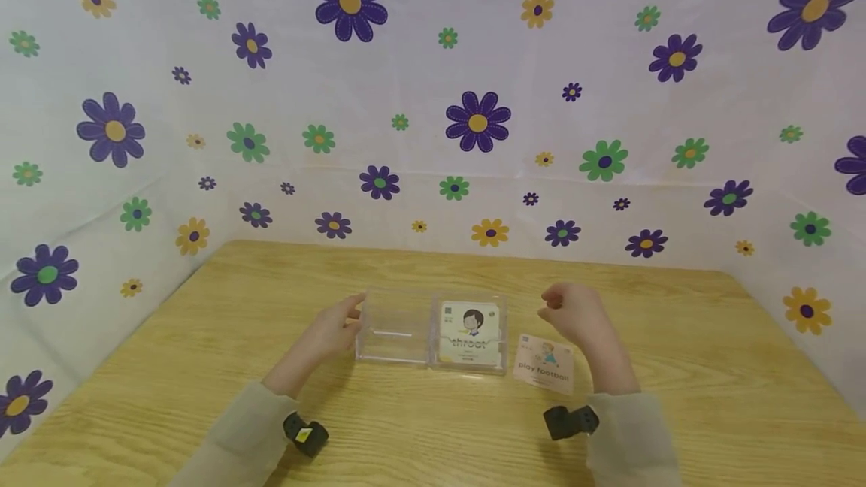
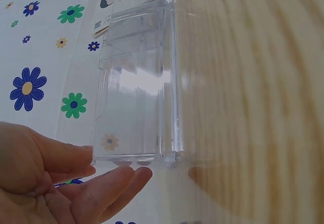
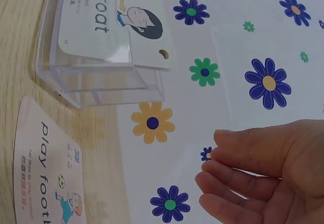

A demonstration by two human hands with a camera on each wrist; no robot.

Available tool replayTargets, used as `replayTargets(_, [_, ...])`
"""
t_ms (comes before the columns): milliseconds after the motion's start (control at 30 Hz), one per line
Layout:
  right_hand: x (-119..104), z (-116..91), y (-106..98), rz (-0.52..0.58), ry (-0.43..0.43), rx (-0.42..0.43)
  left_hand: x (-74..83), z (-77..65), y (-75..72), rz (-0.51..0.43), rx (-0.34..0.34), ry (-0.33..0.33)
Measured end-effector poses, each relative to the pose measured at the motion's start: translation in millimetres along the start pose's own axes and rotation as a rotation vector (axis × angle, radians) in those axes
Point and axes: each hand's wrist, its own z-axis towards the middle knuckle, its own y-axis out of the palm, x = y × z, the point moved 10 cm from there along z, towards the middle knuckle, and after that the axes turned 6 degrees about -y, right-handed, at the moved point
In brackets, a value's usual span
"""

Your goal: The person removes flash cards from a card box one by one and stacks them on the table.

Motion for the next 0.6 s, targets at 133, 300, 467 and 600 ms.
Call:
replayTargets(133, [-10.0,4.3,3.5,0.010,-0.038,0.041,-0.2,-0.9,-0.8,-0.005,-0.002,0.011])
replayTargets(300, [-21.2,9.3,12.9,0.031,-0.094,0.072,0.5,-1.6,-0.5,-0.007,-0.003,0.008])
replayTargets(467, [-32.3,11.8,22.0,0.058,-0.161,0.097,-1.0,-0.7,0.7,-0.014,-0.007,-0.014])
replayTargets(600, [-39.7,12.2,28.8,0.069,-0.213,0.098,-1.7,0.4,0.7,-0.005,-0.004,-0.021])
